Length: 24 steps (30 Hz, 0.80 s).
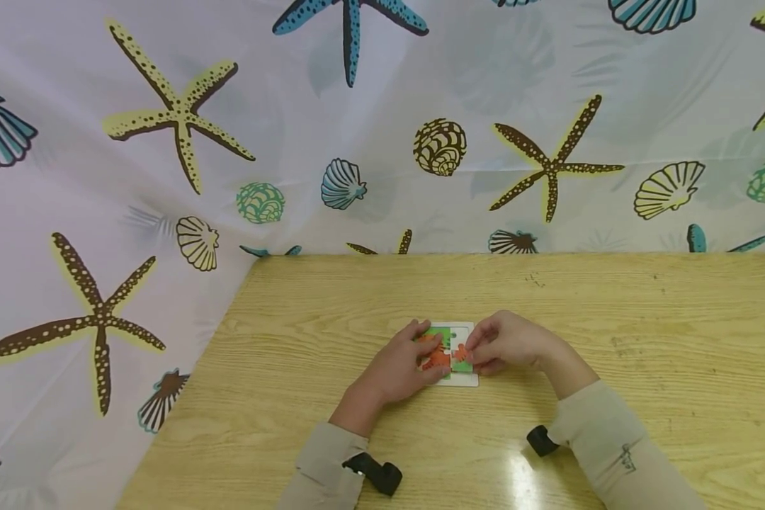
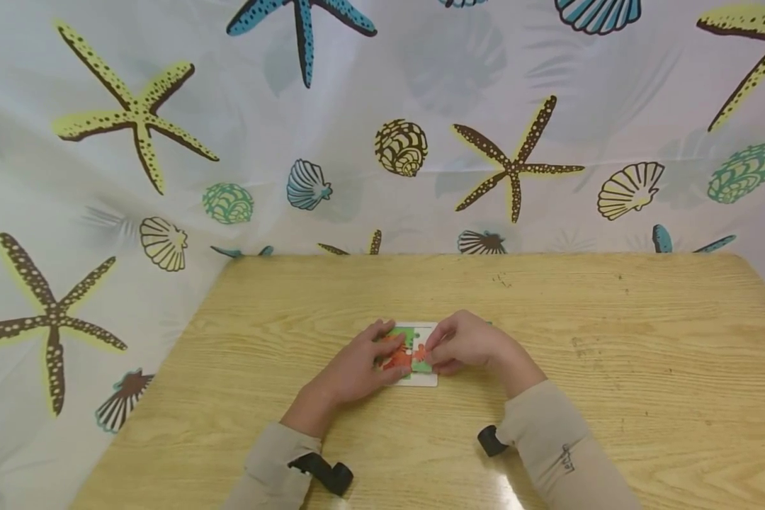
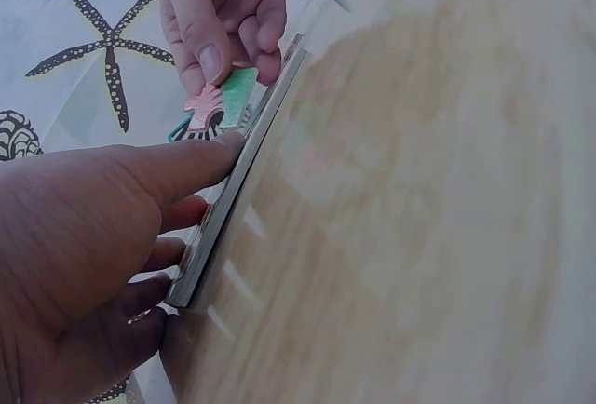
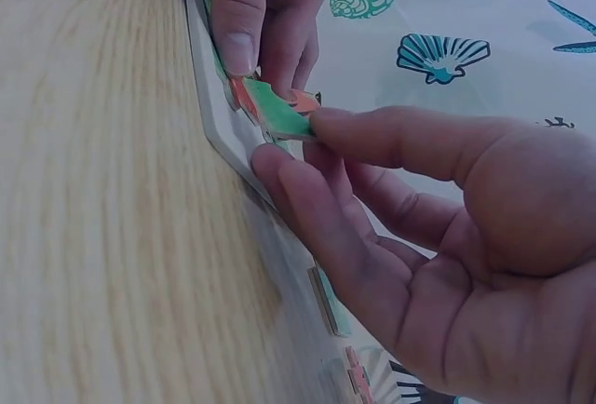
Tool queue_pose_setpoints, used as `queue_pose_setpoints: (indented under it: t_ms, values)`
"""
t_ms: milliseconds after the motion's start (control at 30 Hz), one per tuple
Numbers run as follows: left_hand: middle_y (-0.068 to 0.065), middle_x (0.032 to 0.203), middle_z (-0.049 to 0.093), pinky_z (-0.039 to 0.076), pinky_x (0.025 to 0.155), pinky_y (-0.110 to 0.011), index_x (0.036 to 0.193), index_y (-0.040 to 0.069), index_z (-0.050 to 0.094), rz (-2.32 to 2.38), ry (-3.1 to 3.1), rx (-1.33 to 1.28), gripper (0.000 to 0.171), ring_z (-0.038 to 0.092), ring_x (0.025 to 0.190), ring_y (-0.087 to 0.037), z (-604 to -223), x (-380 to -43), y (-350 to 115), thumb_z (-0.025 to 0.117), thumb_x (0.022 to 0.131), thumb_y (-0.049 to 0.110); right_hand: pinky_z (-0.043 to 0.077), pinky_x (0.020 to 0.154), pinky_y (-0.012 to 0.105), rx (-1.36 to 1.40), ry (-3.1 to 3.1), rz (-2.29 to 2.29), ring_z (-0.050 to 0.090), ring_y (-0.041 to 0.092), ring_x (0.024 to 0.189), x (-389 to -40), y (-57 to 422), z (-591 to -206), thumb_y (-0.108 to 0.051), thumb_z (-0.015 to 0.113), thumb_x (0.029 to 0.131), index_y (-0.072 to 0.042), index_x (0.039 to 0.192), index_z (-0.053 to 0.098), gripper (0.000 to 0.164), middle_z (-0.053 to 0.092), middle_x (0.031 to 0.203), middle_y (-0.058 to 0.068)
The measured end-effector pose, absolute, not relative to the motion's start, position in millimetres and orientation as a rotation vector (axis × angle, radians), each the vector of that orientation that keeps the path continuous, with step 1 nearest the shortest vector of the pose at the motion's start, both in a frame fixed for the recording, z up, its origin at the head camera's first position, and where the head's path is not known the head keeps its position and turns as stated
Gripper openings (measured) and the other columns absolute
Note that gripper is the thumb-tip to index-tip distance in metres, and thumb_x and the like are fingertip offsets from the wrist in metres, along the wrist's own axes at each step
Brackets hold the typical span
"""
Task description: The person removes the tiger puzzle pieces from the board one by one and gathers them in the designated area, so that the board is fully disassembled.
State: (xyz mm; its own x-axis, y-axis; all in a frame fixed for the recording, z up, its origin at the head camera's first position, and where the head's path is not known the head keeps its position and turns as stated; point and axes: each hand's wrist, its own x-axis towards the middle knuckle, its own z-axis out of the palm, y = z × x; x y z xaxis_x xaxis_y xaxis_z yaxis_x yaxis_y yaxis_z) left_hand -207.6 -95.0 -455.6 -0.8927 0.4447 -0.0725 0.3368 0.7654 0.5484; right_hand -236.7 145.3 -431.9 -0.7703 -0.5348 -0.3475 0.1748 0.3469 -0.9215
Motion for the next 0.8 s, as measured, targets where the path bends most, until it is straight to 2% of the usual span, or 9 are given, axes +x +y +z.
queue_pose_setpoints:
  t_ms: [233,433,633,800]
  values:
    - [-0.013,0.167,0.033,0.033,0.122,-0.052,0.154,0.009,0.051,0.797,2.763,0.622,0.064,0.021,0.158,-0.037,-456.4,-208.4,-94.6,0.071,0.1,0.038,0.063,0.075,0.032,-0.27,1.972,-1.495,0.069,0.02,0.08,-237.5,145.9,-429.3,0.002,0.063,0.099,0.009,0.111,0.063,0.014,0.068,0.098,0.015]
    - [-0.015,0.166,0.033,0.034,0.122,-0.052,0.153,0.006,0.052,0.799,2.769,0.632,0.064,0.023,0.157,-0.038,-456.5,-209.2,-94.8,0.072,0.1,0.037,0.063,0.075,0.032,-0.271,1.985,-1.494,0.069,0.02,0.082,-239.6,146.9,-428.8,0.0,0.057,0.102,0.009,0.116,0.06,0.017,0.065,0.101,0.016]
    - [-0.016,0.166,0.034,0.035,0.121,-0.052,0.152,0.006,0.052,0.796,2.778,0.646,0.065,0.024,0.157,-0.038,-458.7,-210.6,-95.3,0.072,0.099,0.038,0.062,0.073,0.03,-0.286,2.003,-1.493,0.068,0.018,0.078,-241.4,147.3,-431.0,-0.001,0.06,0.101,0.009,0.117,0.061,0.019,0.067,0.098,0.013]
    - [-0.015,0.166,0.034,0.035,0.121,-0.052,0.152,0.007,0.052,0.795,2.779,0.646,0.065,0.024,0.157,-0.038,-459.8,-211.1,-95.1,0.072,0.099,0.039,0.06,0.074,0.03,-0.294,1.994,-1.506,0.069,0.019,0.081,-241.0,148.1,-431.1,0.0,0.061,0.1,0.009,0.12,0.062,0.021,0.068,0.097,0.012]
